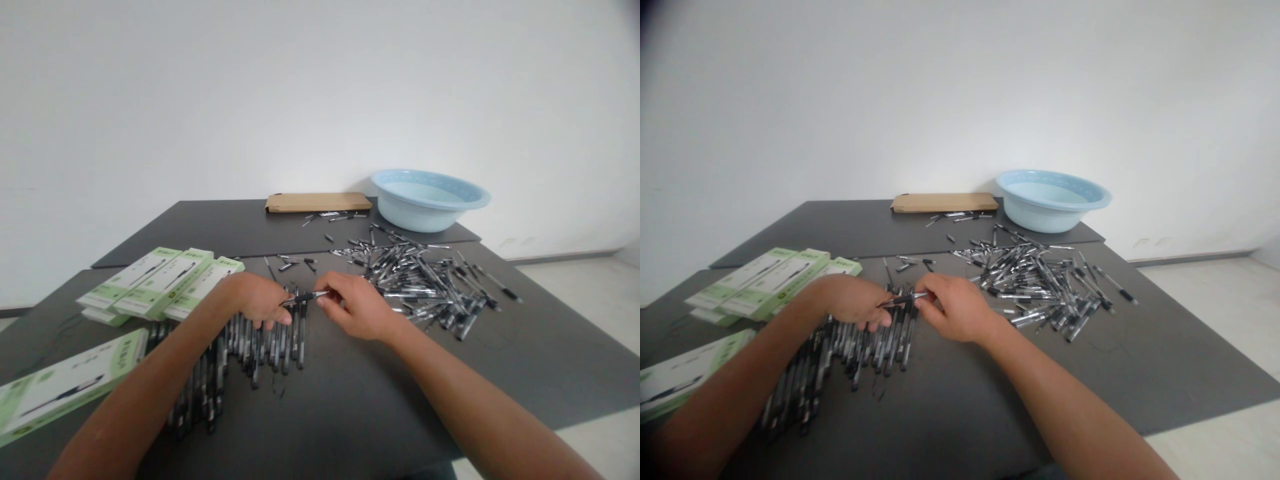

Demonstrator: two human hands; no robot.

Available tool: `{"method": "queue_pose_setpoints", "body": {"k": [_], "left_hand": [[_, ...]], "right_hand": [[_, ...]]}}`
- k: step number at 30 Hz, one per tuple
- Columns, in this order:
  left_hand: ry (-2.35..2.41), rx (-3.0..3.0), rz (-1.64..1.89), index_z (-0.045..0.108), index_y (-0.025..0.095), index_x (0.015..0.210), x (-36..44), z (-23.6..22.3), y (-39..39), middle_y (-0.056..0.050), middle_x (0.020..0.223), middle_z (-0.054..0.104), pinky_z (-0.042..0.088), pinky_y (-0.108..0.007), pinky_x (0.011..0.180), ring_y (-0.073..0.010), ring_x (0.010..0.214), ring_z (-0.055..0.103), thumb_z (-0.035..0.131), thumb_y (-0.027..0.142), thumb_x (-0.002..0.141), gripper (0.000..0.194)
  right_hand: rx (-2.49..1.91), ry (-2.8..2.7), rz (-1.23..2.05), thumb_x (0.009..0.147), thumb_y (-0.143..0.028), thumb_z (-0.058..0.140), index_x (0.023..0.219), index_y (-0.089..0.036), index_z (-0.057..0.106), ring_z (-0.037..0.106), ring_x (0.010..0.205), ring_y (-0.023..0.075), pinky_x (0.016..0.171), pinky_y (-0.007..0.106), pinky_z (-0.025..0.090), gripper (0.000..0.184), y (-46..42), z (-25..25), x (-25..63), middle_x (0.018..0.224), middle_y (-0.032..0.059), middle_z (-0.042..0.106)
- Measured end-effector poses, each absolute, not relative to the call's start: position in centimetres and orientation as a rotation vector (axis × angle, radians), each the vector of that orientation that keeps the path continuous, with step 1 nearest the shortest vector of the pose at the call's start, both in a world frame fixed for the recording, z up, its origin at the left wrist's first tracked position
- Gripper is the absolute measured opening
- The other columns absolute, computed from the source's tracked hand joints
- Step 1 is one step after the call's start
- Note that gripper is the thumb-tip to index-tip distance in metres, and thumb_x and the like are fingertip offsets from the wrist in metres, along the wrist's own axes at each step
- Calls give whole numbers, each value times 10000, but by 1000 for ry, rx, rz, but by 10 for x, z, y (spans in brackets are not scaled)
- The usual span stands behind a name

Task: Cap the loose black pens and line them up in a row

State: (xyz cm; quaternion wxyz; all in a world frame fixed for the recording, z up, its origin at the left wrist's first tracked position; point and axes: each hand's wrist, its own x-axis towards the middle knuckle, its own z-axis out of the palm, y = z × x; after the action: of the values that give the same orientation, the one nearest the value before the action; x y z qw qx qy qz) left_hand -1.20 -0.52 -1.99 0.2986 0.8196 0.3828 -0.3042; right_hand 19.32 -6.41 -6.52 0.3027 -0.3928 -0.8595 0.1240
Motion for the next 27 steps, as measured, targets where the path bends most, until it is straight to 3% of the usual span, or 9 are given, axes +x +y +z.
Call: {"method": "queue_pose_setpoints", "body": {"k": [11, 27], "left_hand": [[1005, 2199, -889, 583, 154, 964, -9, -16, -7, -117, 978, 732, 479, -226, 600, -185, 760, 686, 381, 332, 921, 272], [1028, 2201, -799, 596, 168, 903, -13, -18, -7, -92, 895, 747, 457, -231, 560, -185, 712, 675, 416, 339, 878, 250]], "right_hand": [[-1008, -2345, 252, 934, -255, 447, 949, -189, 539, 567, 822, 171, 720, 261, 385, 114, -63, -67, 194, 886, 46, 622], [-1070, -2362, 38, 965, -309, 389, 944, -197, 515, 547, 781, 184, 678, 277, 351, 170, -64, -72, 190, 880, 57, 619]]}}
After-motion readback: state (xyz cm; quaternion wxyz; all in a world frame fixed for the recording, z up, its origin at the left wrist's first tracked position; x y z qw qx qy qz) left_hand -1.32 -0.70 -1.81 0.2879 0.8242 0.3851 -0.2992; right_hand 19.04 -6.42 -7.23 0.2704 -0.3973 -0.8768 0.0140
